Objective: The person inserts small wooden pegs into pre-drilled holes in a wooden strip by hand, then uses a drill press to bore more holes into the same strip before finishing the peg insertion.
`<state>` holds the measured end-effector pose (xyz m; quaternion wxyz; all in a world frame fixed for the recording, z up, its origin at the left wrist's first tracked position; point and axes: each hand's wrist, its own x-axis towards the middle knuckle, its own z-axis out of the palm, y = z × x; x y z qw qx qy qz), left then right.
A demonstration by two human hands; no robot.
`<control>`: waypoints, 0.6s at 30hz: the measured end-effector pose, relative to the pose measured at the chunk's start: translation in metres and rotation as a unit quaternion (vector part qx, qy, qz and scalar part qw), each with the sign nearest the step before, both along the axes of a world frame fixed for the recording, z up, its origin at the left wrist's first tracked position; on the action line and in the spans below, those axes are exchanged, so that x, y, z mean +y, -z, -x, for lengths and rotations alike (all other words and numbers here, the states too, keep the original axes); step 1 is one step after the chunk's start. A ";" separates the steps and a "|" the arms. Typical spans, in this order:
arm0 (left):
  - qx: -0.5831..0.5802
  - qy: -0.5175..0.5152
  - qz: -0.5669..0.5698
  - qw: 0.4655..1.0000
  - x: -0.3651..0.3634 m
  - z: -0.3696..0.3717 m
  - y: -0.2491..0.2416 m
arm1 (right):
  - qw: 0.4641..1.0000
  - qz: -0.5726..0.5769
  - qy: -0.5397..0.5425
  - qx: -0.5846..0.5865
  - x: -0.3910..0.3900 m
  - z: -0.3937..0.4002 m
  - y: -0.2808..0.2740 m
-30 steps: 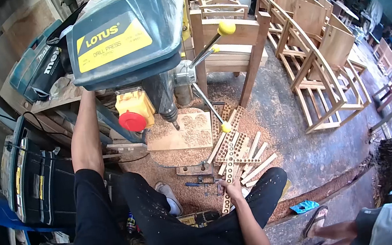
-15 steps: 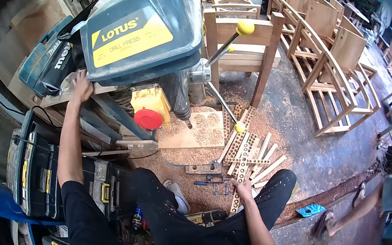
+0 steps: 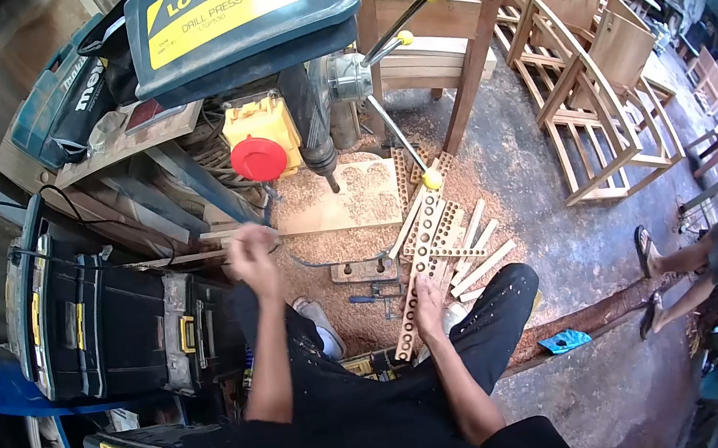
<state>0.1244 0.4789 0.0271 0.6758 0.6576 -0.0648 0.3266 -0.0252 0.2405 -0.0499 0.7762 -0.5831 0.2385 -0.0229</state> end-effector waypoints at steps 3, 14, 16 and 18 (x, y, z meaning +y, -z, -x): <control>0.318 0.231 0.020 0.919 -0.061 0.116 0.052 | 0.995 0.023 0.013 -0.093 0.037 -0.017 -0.012; 0.370 0.370 -0.022 0.852 -0.046 0.164 0.072 | 0.934 0.288 0.169 -0.125 -0.004 -0.016 -0.056; 0.336 0.333 -0.103 0.875 -0.036 0.156 0.092 | 0.908 0.298 0.235 -0.179 -0.030 -0.016 -0.097; 0.327 0.344 -0.154 0.867 -0.024 0.146 0.102 | 0.871 0.333 0.258 -0.254 -0.032 -0.023 -0.162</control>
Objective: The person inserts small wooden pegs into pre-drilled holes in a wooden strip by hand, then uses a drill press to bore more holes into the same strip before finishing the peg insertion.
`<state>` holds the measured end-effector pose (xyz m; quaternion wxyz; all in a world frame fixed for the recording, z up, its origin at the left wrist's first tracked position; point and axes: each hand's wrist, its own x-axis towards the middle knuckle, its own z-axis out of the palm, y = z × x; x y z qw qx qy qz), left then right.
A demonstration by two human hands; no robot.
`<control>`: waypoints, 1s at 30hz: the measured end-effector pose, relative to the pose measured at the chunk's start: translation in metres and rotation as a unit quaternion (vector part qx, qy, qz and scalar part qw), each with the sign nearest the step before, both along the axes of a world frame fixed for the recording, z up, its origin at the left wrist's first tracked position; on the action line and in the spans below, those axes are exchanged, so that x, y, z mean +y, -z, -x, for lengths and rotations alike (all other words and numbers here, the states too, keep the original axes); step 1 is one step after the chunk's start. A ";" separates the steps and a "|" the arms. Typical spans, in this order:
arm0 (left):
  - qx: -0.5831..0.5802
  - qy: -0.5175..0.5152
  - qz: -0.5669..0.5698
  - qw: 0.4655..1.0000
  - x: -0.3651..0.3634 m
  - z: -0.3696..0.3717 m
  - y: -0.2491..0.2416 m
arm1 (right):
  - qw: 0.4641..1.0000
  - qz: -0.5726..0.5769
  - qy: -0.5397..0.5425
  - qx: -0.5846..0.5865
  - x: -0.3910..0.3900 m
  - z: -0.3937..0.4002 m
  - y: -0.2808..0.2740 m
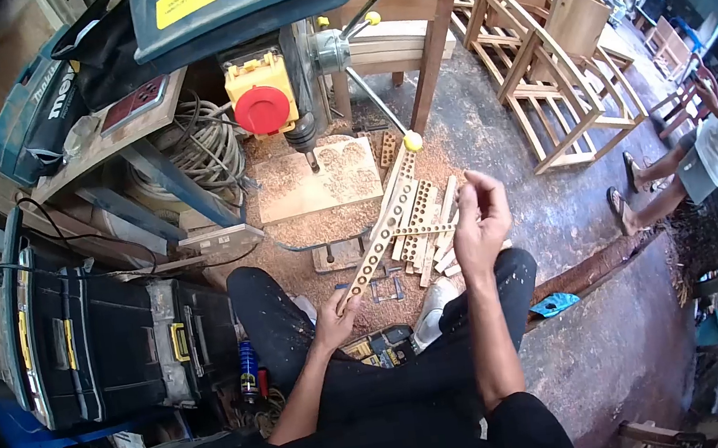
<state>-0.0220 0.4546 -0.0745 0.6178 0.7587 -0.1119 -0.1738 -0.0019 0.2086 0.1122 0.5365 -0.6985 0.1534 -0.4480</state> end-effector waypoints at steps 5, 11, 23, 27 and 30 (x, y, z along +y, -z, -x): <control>-0.044 0.028 -0.075 0.996 0.004 0.003 0.017 | 0.945 0.256 -0.126 -0.157 0.035 -0.018 -0.145; -0.094 0.001 -0.124 0.988 -0.020 0.013 -0.005 | 0.933 0.259 -0.201 -0.149 0.074 -0.045 -0.151; 0.026 0.033 0.246 0.968 -0.101 0.085 -0.083 | 0.941 0.168 -0.241 -0.168 0.065 0.008 -0.136; 0.103 0.072 0.333 0.935 -0.140 0.102 -0.089 | 0.986 0.080 0.090 -0.118 0.000 0.116 -0.046; 0.151 0.158 0.310 0.925 -0.159 0.107 -0.090 | 0.988 -0.148 0.022 0.035 -0.031 0.153 0.038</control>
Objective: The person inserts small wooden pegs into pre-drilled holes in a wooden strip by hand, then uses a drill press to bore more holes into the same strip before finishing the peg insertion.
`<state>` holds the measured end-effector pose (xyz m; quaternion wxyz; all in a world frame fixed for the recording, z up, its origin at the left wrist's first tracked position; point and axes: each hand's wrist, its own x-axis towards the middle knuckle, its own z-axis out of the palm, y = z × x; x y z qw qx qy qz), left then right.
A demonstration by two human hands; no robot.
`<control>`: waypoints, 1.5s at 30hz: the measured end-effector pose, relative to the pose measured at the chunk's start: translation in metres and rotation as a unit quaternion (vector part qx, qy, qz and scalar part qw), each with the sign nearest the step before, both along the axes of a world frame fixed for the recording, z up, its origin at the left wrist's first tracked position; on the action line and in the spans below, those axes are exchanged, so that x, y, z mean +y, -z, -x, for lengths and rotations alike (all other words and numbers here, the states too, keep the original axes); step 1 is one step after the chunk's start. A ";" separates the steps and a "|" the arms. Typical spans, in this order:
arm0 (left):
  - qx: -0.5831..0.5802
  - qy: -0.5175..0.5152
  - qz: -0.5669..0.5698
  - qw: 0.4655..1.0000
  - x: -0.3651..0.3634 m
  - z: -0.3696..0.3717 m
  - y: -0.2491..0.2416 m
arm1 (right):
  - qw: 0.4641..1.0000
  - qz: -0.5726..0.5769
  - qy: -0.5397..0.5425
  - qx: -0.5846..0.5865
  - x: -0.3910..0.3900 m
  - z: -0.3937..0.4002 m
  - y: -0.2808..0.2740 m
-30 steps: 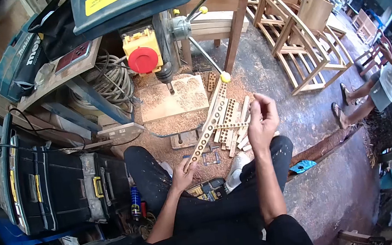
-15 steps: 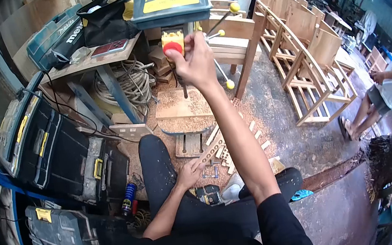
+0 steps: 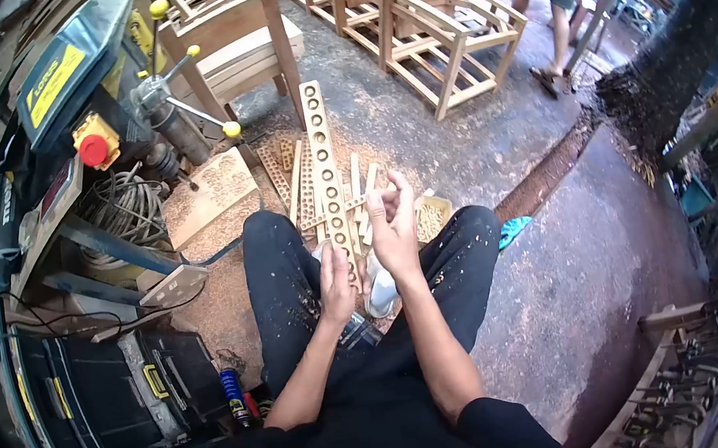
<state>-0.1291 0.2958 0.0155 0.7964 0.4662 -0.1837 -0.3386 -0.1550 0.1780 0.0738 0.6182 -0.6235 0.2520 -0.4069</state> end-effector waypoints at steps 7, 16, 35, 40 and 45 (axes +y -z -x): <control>-0.243 0.157 -0.144 0.946 -0.034 -0.022 0.012 | 0.988 -0.140 0.065 0.001 -0.021 0.046 0.073; 0.069 0.342 -0.016 0.937 -0.204 -0.036 -0.040 | 0.997 -0.003 0.071 0.043 -0.112 0.052 0.018; -0.052 0.265 -0.009 0.963 -0.302 -0.006 -0.065 | 0.995 -0.094 0.007 0.030 -0.204 0.140 0.029; 0.068 0.331 -0.052 0.940 -0.290 -0.021 -0.026 | 0.986 -0.138 0.045 0.080 -0.200 0.146 0.044; 0.136 0.340 -0.084 0.927 -0.275 -0.023 0.021 | 0.967 -0.216 -0.030 0.133 -0.173 0.115 0.075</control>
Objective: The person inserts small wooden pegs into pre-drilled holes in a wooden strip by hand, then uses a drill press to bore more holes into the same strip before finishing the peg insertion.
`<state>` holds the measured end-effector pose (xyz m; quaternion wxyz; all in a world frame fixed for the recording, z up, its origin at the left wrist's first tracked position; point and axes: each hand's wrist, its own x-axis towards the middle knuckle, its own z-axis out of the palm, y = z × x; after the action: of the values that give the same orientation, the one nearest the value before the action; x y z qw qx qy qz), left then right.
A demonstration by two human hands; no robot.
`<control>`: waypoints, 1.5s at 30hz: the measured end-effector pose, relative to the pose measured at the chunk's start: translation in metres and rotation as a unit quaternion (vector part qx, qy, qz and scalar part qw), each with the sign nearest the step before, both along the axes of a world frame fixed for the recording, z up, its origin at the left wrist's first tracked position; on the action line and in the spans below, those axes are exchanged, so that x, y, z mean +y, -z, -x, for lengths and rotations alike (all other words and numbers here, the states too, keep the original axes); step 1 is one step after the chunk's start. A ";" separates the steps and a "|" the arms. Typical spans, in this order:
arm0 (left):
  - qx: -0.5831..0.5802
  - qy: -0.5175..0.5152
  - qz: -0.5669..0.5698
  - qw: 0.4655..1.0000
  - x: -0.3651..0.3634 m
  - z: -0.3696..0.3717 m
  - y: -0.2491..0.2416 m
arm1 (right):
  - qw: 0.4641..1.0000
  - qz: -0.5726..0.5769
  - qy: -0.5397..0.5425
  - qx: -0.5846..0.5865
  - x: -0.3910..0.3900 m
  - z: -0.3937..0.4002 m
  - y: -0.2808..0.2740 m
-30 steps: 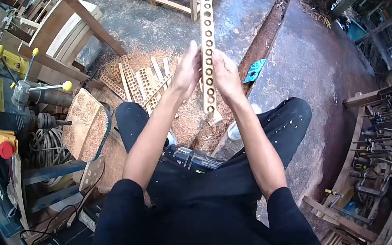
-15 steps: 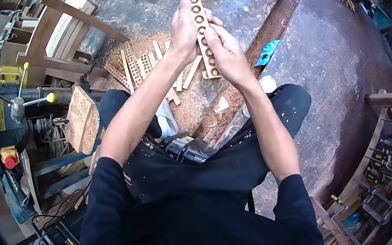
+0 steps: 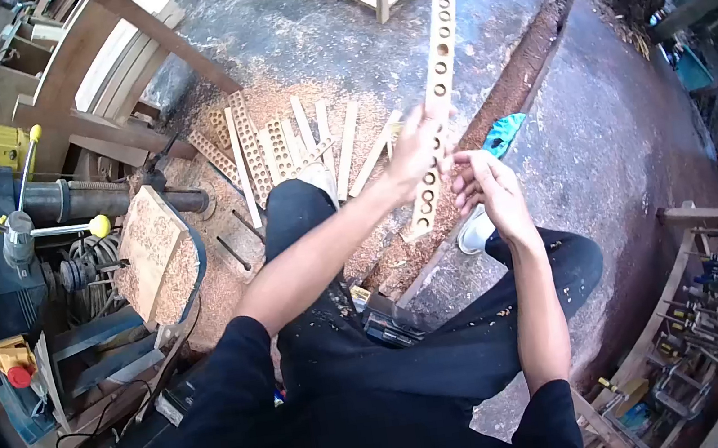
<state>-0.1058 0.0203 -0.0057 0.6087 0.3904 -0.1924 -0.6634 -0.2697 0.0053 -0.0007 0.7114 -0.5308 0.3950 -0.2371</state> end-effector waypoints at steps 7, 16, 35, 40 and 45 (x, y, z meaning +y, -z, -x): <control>-0.235 -0.188 0.064 0.952 -0.014 0.016 0.001 | 0.984 0.034 0.172 0.023 0.000 -0.038 0.036; -0.313 -0.341 0.161 0.872 -0.012 -0.008 -0.005 | 0.968 0.169 0.183 0.032 0.000 -0.050 0.096; -0.051 -0.301 -0.058 0.951 0.356 -0.121 -0.025 | 0.772 0.561 -0.297 -0.006 0.231 -0.330 0.034; 0.004 -0.414 -0.111 0.903 0.404 -0.105 0.014 | 0.782 0.548 -0.296 0.024 0.240 -0.329 0.041; 0.044 -0.430 -0.097 0.897 0.415 -0.106 0.009 | 0.906 0.290 -0.303 0.056 0.246 -0.299 0.040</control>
<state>-0.0002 0.4353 -0.0151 0.8015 0.4623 0.0861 -0.3693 0.0292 0.2514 -0.0409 0.5404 -0.8200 0.1688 -0.0841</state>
